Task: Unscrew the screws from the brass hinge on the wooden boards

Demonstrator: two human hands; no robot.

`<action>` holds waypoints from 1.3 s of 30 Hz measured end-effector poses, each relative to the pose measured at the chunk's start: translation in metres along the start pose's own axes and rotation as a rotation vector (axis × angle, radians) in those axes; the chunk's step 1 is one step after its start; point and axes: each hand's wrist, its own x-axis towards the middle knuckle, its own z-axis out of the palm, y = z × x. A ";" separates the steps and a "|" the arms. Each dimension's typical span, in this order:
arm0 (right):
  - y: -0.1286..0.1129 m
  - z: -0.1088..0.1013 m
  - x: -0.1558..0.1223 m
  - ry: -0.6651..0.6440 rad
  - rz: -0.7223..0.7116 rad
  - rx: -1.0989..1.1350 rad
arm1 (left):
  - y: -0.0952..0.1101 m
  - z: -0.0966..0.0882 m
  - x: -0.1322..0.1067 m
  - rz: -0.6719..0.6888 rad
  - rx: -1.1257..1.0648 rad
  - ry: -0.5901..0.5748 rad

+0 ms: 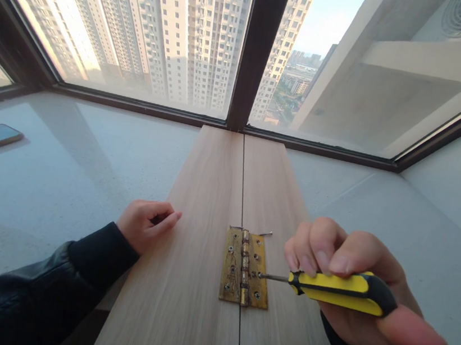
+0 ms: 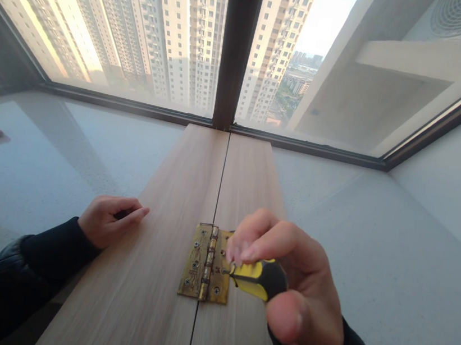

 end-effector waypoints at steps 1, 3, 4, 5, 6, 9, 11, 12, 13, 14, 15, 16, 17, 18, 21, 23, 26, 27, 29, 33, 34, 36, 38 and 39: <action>0.002 -0.002 0.002 -0.036 -0.019 -0.024 | 0.000 0.000 0.000 -0.001 0.002 -0.005; 0.006 -0.002 0.006 -0.132 -0.022 0.019 | 0.000 0.000 0.000 -0.001 0.004 -0.012; 0.008 0.000 0.008 -0.175 -0.011 0.077 | 0.000 0.000 0.000 0.000 0.002 -0.012; 0.010 0.003 0.010 -0.207 0.012 0.146 | 0.000 0.000 0.000 0.000 0.000 -0.012; 0.012 0.007 0.012 -0.226 0.047 0.213 | 0.000 0.000 0.000 0.001 -0.002 -0.012; 0.013 0.018 0.013 -0.230 0.171 0.301 | 0.000 0.000 0.000 0.003 -0.003 -0.010; 0.011 0.019 0.012 -0.189 0.201 0.268 | -0.001 0.000 0.000 0.009 0.002 -0.011; 0.009 0.017 0.011 -0.159 0.190 0.245 | -0.001 0.000 0.000 0.011 0.005 -0.010; 0.007 0.014 0.011 -0.133 0.167 0.214 | -0.001 0.000 0.000 0.013 0.007 -0.010; 0.005 0.010 0.010 -0.114 0.142 0.181 | -0.001 0.000 0.000 0.013 0.009 -0.010; 0.004 0.005 0.010 -0.107 0.122 0.148 | -0.001 0.000 0.000 0.013 0.010 -0.009; 0.004 0.001 0.010 -0.106 0.106 0.122 | -0.001 0.001 0.000 0.013 0.010 -0.009; 0.004 -0.003 0.010 -0.123 0.095 0.098 | -0.001 0.001 0.000 0.014 0.008 -0.009; 0.006 -0.006 0.011 -0.151 0.087 0.094 | -0.001 0.001 0.000 0.016 0.007 -0.010; 0.015 -0.003 0.014 -0.302 0.082 0.239 | 0.000 0.000 0.000 0.018 0.007 -0.006; 0.020 0.005 0.015 -0.383 0.122 0.372 | 0.000 0.000 0.000 0.015 0.009 -0.005; 0.020 0.016 0.014 -0.359 0.222 0.422 | -0.001 0.000 0.000 0.014 0.006 -0.010; 0.018 0.016 0.013 -0.324 0.242 0.402 | -0.001 0.000 0.000 0.014 0.006 -0.012; 0.012 0.012 0.011 -0.241 0.228 0.349 | -0.002 0.000 0.000 0.010 0.008 -0.012; 0.004 -0.005 0.011 -0.160 0.146 0.243 | -0.002 0.000 -0.001 0.011 -0.003 -0.011; 0.004 -0.006 0.012 -0.174 0.136 0.234 | -0.001 0.000 -0.001 0.011 -0.005 -0.010; 0.005 -0.003 0.013 -0.231 0.133 0.279 | -0.001 0.000 -0.001 0.007 -0.008 -0.011; 0.007 0.007 0.013 -0.282 0.159 0.354 | 0.000 0.000 0.000 0.000 -0.009 -0.015; 0.008 0.012 0.013 -0.299 0.189 0.384 | 0.000 0.000 0.000 -0.004 -0.008 -0.016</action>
